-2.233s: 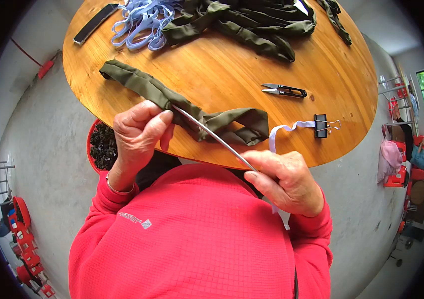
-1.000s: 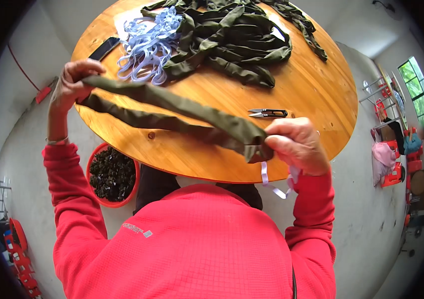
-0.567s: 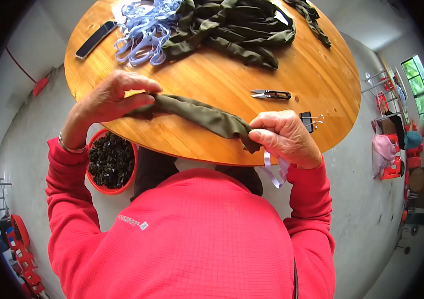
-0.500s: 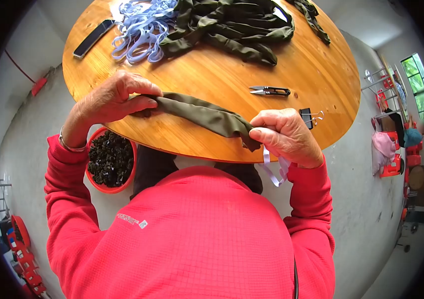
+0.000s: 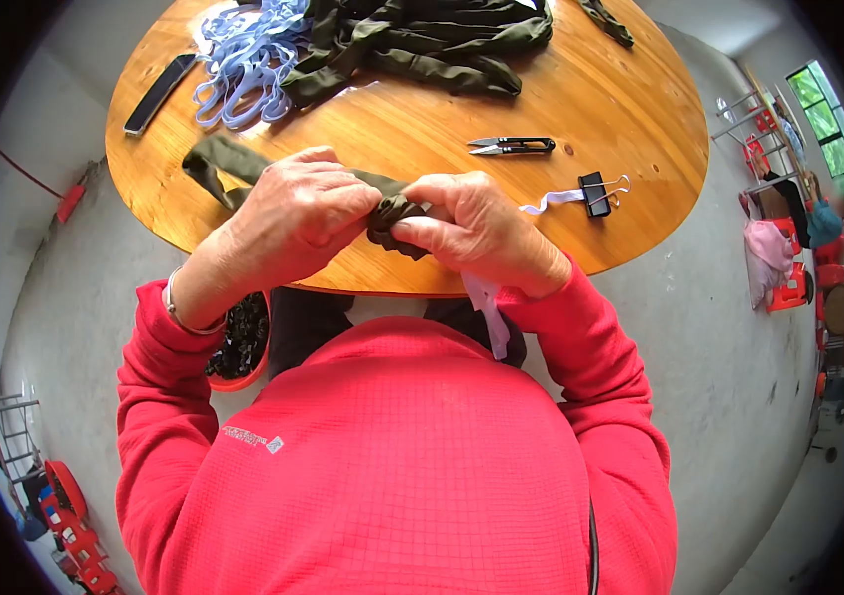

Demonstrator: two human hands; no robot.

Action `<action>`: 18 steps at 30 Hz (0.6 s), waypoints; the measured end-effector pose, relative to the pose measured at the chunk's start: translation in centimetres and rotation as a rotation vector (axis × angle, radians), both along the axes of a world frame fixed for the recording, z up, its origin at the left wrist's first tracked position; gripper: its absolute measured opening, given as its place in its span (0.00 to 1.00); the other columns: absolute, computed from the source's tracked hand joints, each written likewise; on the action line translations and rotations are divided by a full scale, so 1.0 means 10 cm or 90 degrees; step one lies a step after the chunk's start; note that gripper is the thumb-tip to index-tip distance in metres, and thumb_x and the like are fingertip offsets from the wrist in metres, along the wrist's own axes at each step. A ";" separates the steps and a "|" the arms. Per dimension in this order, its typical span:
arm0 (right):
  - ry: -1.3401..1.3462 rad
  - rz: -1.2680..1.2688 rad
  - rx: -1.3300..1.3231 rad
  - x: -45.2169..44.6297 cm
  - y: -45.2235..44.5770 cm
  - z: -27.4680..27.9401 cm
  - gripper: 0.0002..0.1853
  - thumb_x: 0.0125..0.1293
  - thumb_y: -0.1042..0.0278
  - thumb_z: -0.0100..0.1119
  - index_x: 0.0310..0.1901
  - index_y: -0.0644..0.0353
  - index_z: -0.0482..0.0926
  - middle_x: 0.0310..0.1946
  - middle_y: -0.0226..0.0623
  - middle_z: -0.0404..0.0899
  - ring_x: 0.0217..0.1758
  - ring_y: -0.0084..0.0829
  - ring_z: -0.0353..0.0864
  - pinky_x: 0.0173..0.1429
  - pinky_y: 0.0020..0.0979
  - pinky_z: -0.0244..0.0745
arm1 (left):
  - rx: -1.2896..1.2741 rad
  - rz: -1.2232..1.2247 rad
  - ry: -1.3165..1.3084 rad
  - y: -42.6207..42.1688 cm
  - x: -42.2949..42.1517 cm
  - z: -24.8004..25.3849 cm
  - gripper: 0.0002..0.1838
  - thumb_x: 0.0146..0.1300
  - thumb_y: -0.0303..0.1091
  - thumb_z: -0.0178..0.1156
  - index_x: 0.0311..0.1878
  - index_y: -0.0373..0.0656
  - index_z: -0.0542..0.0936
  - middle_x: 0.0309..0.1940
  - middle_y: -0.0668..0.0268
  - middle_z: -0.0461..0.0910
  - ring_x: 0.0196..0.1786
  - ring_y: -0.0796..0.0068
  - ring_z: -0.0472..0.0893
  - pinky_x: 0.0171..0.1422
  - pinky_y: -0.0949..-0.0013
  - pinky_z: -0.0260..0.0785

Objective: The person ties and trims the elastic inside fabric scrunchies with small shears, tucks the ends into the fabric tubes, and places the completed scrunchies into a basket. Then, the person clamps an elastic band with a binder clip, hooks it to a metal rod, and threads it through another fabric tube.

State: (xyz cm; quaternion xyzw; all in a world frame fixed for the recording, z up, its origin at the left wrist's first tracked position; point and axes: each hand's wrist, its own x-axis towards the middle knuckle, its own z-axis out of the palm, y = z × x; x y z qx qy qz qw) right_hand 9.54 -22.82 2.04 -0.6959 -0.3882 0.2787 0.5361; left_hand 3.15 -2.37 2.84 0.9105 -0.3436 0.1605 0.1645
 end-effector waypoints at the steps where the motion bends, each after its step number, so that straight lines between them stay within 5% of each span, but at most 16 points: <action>1: 0.061 -0.003 -0.026 0.02 -0.04 0.01 0.08 0.62 0.73 0.58 0.42 0.65 0.77 0.20 0.21 0.69 0.22 0.10 0.62 0.24 0.17 0.58 | 0.012 0.041 0.031 0.02 -0.03 0.05 0.12 0.48 0.29 0.65 0.37 0.39 0.76 0.27 0.61 0.77 0.35 0.60 0.77 0.43 0.64 0.66; 4: 0.118 -0.029 -0.048 0.04 -0.21 0.05 0.06 0.62 0.73 0.57 0.39 0.64 0.78 0.21 0.20 0.71 0.20 0.09 0.60 0.22 0.16 0.53 | 0.060 0.165 -0.035 0.24 -0.17 0.30 0.15 0.51 0.31 0.64 0.42 0.38 0.76 0.36 0.61 0.78 0.43 0.62 0.77 0.50 0.62 0.64; 6: 0.101 -0.032 -0.043 0.06 -0.33 0.13 0.06 0.62 0.73 0.57 0.39 0.65 0.78 0.21 0.20 0.72 0.19 0.08 0.60 0.21 0.15 0.53 | 0.045 0.162 -0.095 0.43 -0.24 0.33 0.13 0.52 0.32 0.63 0.40 0.38 0.76 0.33 0.60 0.78 0.40 0.59 0.77 0.50 0.61 0.64; 12: 0.066 0.010 0.014 0.03 -0.22 -0.01 0.07 0.62 0.73 0.58 0.40 0.67 0.77 0.23 0.22 0.70 0.21 0.10 0.63 0.23 0.16 0.57 | 0.106 0.098 0.125 0.49 -0.25 0.17 0.08 0.54 0.29 0.61 0.37 0.38 0.77 0.24 0.58 0.76 0.31 0.59 0.76 0.42 0.63 0.67; 18: 0.095 0.042 0.016 -0.04 0.17 -0.04 0.07 0.61 0.72 0.57 0.37 0.67 0.78 0.19 0.22 0.69 0.18 0.12 0.62 0.20 0.19 0.58 | 0.034 0.020 0.006 0.19 -0.13 -0.01 0.03 0.50 0.25 0.57 0.28 0.40 0.73 0.19 0.63 0.73 0.25 0.62 0.74 0.35 0.65 0.65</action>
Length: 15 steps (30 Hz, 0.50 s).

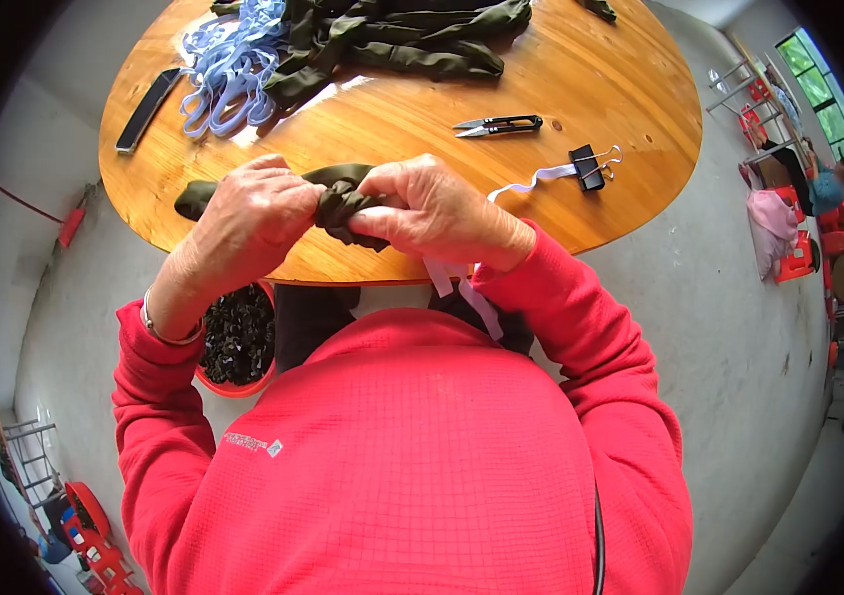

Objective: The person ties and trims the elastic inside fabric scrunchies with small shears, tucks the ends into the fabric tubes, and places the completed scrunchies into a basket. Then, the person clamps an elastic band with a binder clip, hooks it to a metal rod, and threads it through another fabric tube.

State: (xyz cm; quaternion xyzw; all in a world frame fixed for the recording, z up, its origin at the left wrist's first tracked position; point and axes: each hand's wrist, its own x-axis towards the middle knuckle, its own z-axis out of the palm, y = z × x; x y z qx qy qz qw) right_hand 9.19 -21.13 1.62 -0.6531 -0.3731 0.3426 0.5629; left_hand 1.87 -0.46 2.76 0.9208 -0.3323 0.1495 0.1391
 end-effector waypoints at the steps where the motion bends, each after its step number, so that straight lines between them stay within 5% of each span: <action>1: 0.086 0.007 -0.005 0.02 -0.02 0.00 0.07 0.60 0.71 0.58 0.33 0.67 0.78 0.18 0.22 0.70 0.18 0.13 0.63 0.20 0.20 0.59 | -0.006 -0.002 0.001 0.01 0.01 0.00 0.03 0.50 0.25 0.57 0.28 0.40 0.73 0.19 0.63 0.73 0.25 0.62 0.74 0.35 0.65 0.65; 5: -0.056 0.031 -0.063 0.11 -0.15 0.05 0.09 0.61 0.70 0.59 0.26 0.65 0.78 0.17 0.24 0.72 0.19 0.12 0.65 0.23 0.18 0.61 | -0.009 -0.003 -0.013 0.11 0.02 0.01 0.04 0.50 0.24 0.58 0.30 0.41 0.74 0.20 0.64 0.74 0.25 0.63 0.75 0.34 0.66 0.64; 9: -0.016 0.007 -0.008 0.16 -0.30 0.03 0.10 0.61 0.71 0.60 0.24 0.66 0.76 0.16 0.26 0.70 0.21 0.12 0.66 0.24 0.18 0.61 | -0.020 0.002 -0.003 0.29 -0.01 0.02 0.04 0.51 0.24 0.59 0.30 0.43 0.76 0.20 0.64 0.73 0.25 0.64 0.75 0.35 0.67 0.65; 12: -0.196 -0.001 -0.033 0.26 -0.41 -0.04 0.11 0.61 0.72 0.60 0.23 0.65 0.75 0.16 0.24 0.69 0.20 0.12 0.65 0.23 0.18 0.60 | 0.059 0.042 0.012 0.44 -0.02 0.03 0.03 0.52 0.24 0.59 0.30 0.44 0.76 0.20 0.64 0.74 0.25 0.64 0.75 0.36 0.68 0.65; 15: -0.111 -0.080 -0.100 0.31 -0.70 0.00 0.12 0.61 0.73 0.59 0.20 0.65 0.72 0.15 0.24 0.69 0.19 0.12 0.65 0.21 0.19 0.59 | 0.038 0.177 -0.010 0.86 -0.11 0.07 0.03 0.56 0.28 0.57 0.31 0.40 0.78 0.21 0.62 0.76 0.25 0.62 0.73 0.34 0.66 0.67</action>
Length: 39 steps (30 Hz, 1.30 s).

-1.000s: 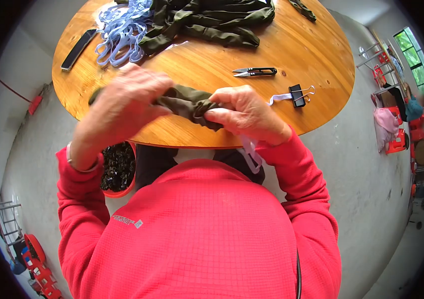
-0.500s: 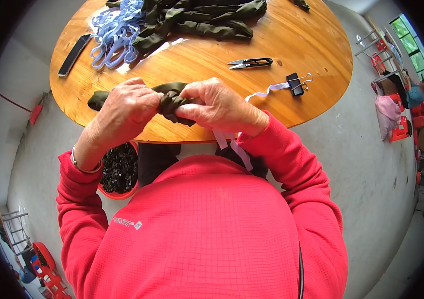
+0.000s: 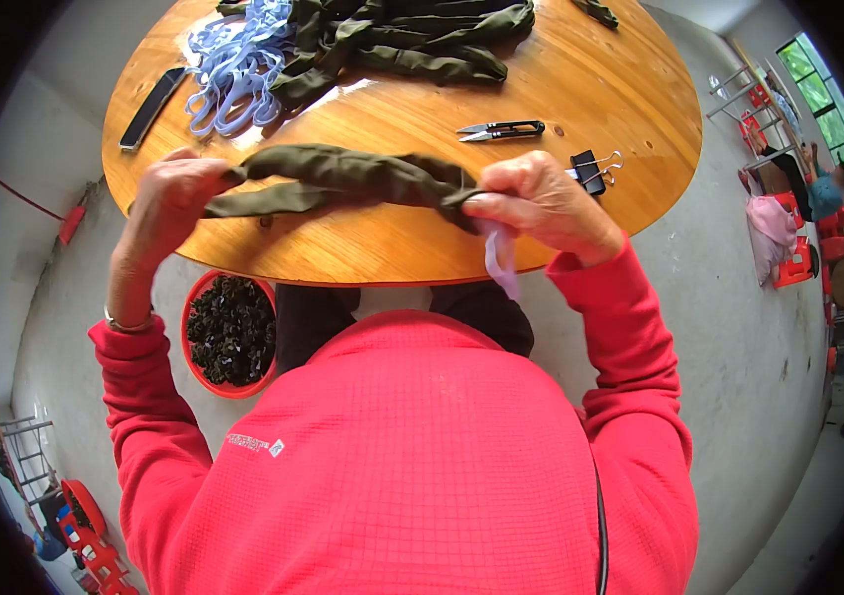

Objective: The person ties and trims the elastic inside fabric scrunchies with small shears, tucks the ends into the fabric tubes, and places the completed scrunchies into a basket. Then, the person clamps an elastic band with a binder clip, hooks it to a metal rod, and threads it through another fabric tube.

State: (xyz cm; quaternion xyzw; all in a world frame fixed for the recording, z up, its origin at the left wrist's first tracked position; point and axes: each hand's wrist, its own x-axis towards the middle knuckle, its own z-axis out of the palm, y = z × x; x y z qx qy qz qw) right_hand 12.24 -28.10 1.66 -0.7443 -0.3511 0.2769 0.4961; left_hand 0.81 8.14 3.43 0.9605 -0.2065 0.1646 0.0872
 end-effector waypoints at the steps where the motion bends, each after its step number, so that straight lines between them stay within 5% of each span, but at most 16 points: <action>1: 0.010 -0.023 -0.020 0.04 -0.09 -0.01 0.13 0.61 0.73 0.59 0.20 0.65 0.72 0.15 0.24 0.69 0.18 0.12 0.65 0.21 0.19 0.60 | 0.011 0.067 0.007 0.10 -0.04 0.02 0.03 0.57 0.27 0.57 0.31 0.39 0.77 0.21 0.62 0.76 0.25 0.63 0.73 0.33 0.65 0.67; 2: 0.047 0.014 -0.010 0.08 -0.15 -0.03 0.07 0.60 0.73 0.59 0.26 0.65 0.76 0.17 0.23 0.70 0.20 0.12 0.67 0.23 0.20 0.63 | -0.096 0.053 0.014 0.12 -0.08 -0.02 0.03 0.57 0.26 0.58 0.32 0.37 0.77 0.21 0.61 0.76 0.26 0.63 0.73 0.33 0.66 0.66; 5: -0.129 -0.053 -0.015 0.04 -0.11 -0.03 0.07 0.58 0.72 0.62 0.36 0.65 0.78 0.18 0.27 0.74 0.20 0.14 0.69 0.25 0.20 0.66 | -0.042 0.055 0.048 0.06 -0.05 -0.04 0.05 0.55 0.26 0.61 0.35 0.37 0.78 0.20 0.56 0.72 0.25 0.60 0.73 0.30 0.66 0.66; 6: -0.337 -0.151 -0.126 -0.05 -0.02 0.16 0.16 0.55 0.68 0.64 0.45 0.63 0.77 0.26 0.35 0.79 0.27 0.26 0.77 0.36 0.27 0.71 | -0.060 0.048 0.044 0.01 -0.05 -0.02 0.05 0.54 0.26 0.61 0.35 0.37 0.78 0.20 0.56 0.72 0.24 0.60 0.72 0.29 0.66 0.65; 9: -0.848 -0.233 0.057 -0.09 0.22 0.34 0.20 0.53 0.64 0.65 0.47 0.61 0.76 0.35 0.41 0.80 0.39 0.37 0.79 0.49 0.35 0.69 | -0.106 0.009 0.046 -0.22 -0.02 0.05 0.05 0.54 0.27 0.61 0.33 0.37 0.77 0.19 0.55 0.70 0.22 0.59 0.71 0.27 0.65 0.64; 10: -0.806 -0.205 0.095 -0.14 0.31 0.37 0.23 0.52 0.62 0.65 0.49 0.61 0.76 0.42 0.43 0.79 0.49 0.43 0.76 0.56 0.40 0.64 | -0.116 -0.013 0.054 -0.30 -0.01 0.10 0.05 0.54 0.27 0.61 0.32 0.36 0.77 0.19 0.55 0.70 0.21 0.59 0.71 0.26 0.65 0.64; 13: -0.743 -0.034 0.131 -0.27 0.66 0.39 0.19 0.52 0.64 0.64 0.46 0.60 0.76 0.37 0.41 0.79 0.44 0.40 0.77 0.53 0.39 0.65 | -0.130 -0.061 0.065 -0.59 0.02 0.21 0.06 0.54 0.28 0.62 0.31 0.35 0.77 0.19 0.55 0.70 0.21 0.58 0.71 0.26 0.66 0.63; 15: -0.657 0.062 0.103 -0.25 0.72 0.33 0.09 0.55 0.68 0.62 0.35 0.61 0.77 0.27 0.41 0.76 0.33 0.40 0.77 0.42 0.37 0.68 | -0.146 -0.115 0.063 -0.68 0.05 0.21 0.06 0.54 0.28 0.62 0.31 0.35 0.76 0.19 0.54 0.70 0.21 0.57 0.70 0.26 0.66 0.63; 20: -0.433 0.067 0.013 -0.25 0.44 0.58 0.04 0.57 0.75 0.58 0.29 0.66 0.77 0.17 0.41 0.71 0.19 0.36 0.71 0.25 0.32 0.64 | -0.317 -0.030 0.504 -0.42 -0.08 0.48 0.08 0.59 0.29 0.60 0.35 0.33 0.79 0.21 0.72 0.75 0.27 0.89 0.69 0.32 0.77 0.66; 23: -0.348 0.044 -0.022 -0.26 0.22 0.64 0.04 0.58 0.76 0.57 0.30 0.68 0.76 0.16 0.37 0.69 0.19 0.28 0.69 0.25 0.28 0.63 | -0.413 -0.050 0.507 -0.23 -0.16 0.32 0.08 0.58 0.30 0.60 0.34 0.33 0.79 0.20 0.69 0.74 0.26 0.87 0.70 0.32 0.76 0.65; 26: -0.357 0.064 -0.006 -0.28 0.20 0.58 0.05 0.60 0.75 0.56 0.30 0.68 0.76 0.16 0.32 0.67 0.17 0.22 0.65 0.24 0.24 0.60 | -0.227 -0.038 0.431 -0.33 -0.20 0.38 0.07 0.56 0.29 0.60 0.32 0.35 0.78 0.18 0.67 0.72 0.24 0.83 0.69 0.30 0.73 0.64; 32: -0.287 -0.004 0.036 -0.53 0.57 0.35 0.05 0.62 0.76 0.54 0.39 0.66 0.76 0.16 0.28 0.69 0.18 0.18 0.66 0.25 0.20 0.62 | -0.250 -0.136 0.189 -0.66 -0.14 0.33 0.07 0.54 0.29 0.58 0.28 0.35 0.75 0.16 0.57 0.69 0.21 0.64 0.72 0.29 0.66 0.64; 39: -0.263 0.087 0.050 -0.45 0.70 0.08 0.11 0.63 0.76 0.51 0.46 0.66 0.75 0.23 0.30 0.75 0.21 0.18 0.69 0.28 0.21 0.66 | -0.129 -0.160 0.155 -0.83 0.00 0.09 0.09 0.58 0.33 0.57 0.29 0.36 0.75 0.20 0.53 0.73 0.25 0.58 0.76 0.32 0.64 0.67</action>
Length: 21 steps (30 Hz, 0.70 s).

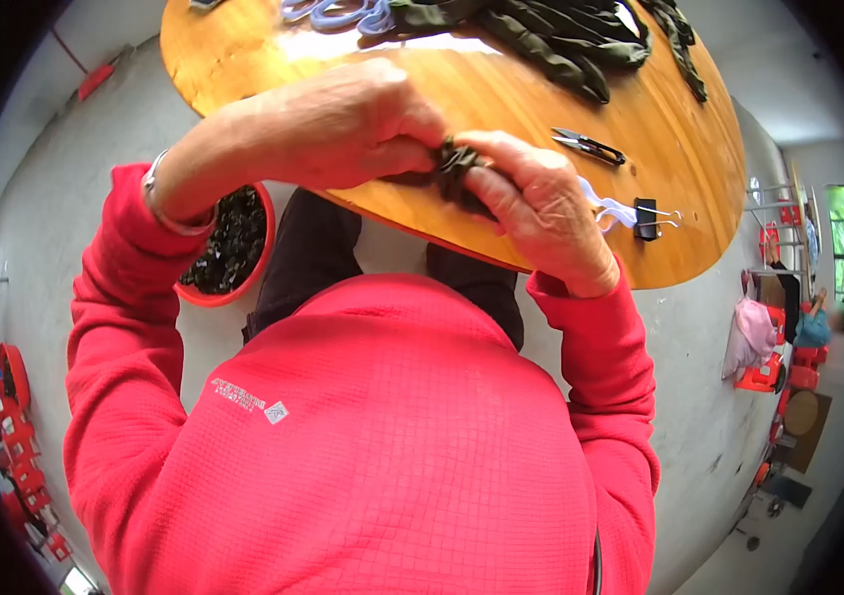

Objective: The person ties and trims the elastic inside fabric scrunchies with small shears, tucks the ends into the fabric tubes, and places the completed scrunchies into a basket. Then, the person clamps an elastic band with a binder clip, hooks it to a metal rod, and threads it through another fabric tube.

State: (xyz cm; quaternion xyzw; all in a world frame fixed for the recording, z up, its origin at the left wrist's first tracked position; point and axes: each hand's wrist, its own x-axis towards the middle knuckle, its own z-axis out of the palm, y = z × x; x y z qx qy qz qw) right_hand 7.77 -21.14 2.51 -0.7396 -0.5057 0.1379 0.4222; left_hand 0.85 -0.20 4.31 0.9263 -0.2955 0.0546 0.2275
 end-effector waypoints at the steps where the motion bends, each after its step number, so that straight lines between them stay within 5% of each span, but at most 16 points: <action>1: 0.075 0.021 -0.041 0.03 -0.04 0.02 0.11 0.63 0.75 0.50 0.46 0.66 0.76 0.26 0.32 0.76 0.21 0.18 0.70 0.28 0.21 0.67 | 0.035 0.059 0.114 0.01 -0.06 0.11 0.09 0.58 0.34 0.57 0.31 0.36 0.76 0.21 0.54 0.73 0.26 0.59 0.76 0.33 0.64 0.67; 2: 0.079 0.010 -0.033 0.05 -0.08 0.06 0.11 0.63 0.75 0.50 0.46 0.67 0.76 0.26 0.32 0.76 0.21 0.18 0.71 0.28 0.21 0.67 | 0.071 0.120 0.229 0.05 -0.13 0.26 0.10 0.59 0.36 0.57 0.33 0.37 0.77 0.21 0.55 0.74 0.26 0.60 0.76 0.33 0.64 0.67; 6: 0.136 -0.025 0.029 0.13 -0.32 0.21 0.10 0.65 0.74 0.50 0.44 0.69 0.76 0.27 0.33 0.76 0.22 0.17 0.72 0.25 0.18 0.65 | -0.013 0.001 0.062 0.72 -0.10 0.29 0.15 0.60 0.40 0.58 0.40 0.36 0.79 0.26 0.64 0.79 0.30 0.71 0.78 0.36 0.72 0.69; 8: 0.187 -0.048 0.048 0.17 -0.43 0.27 0.10 0.65 0.74 0.50 0.44 0.69 0.77 0.28 0.33 0.77 0.22 0.16 0.72 0.25 0.17 0.64 | -0.359 0.058 0.447 0.76 -0.23 0.32 0.16 0.61 0.41 0.60 0.40 0.34 0.79 0.26 0.68 0.80 0.28 0.81 0.76 0.33 0.76 0.68; 12: 0.135 -0.053 0.079 0.19 -0.49 0.27 0.09 0.66 0.73 0.50 0.43 0.68 0.77 0.25 0.30 0.76 0.21 0.14 0.71 0.24 0.16 0.64 | -0.399 0.084 0.528 0.78 -0.26 0.28 0.10 0.60 0.30 0.61 0.38 0.31 0.79 0.22 0.70 0.77 0.18 0.87 0.72 0.21 0.82 0.65; 17: 0.155 -0.064 0.066 0.14 -0.35 0.35 0.08 0.65 0.75 0.50 0.42 0.68 0.77 0.22 0.27 0.74 0.20 0.14 0.69 0.23 0.18 0.64 | -0.264 0.153 0.377 0.60 -0.26 0.43 0.06 0.62 0.26 0.57 0.35 0.33 0.78 0.19 0.73 0.73 0.18 0.88 0.71 0.20 0.83 0.64; 21: 0.061 -0.027 0.105 0.17 -0.14 0.33 0.08 0.66 0.74 0.50 0.43 0.65 0.77 0.21 0.26 0.73 0.19 0.12 0.67 0.22 0.17 0.64 | -0.058 0.031 0.140 0.39 -0.13 0.50 0.05 0.63 0.25 0.54 0.33 0.34 0.75 0.19 0.69 0.70 0.22 0.87 0.71 0.25 0.80 0.64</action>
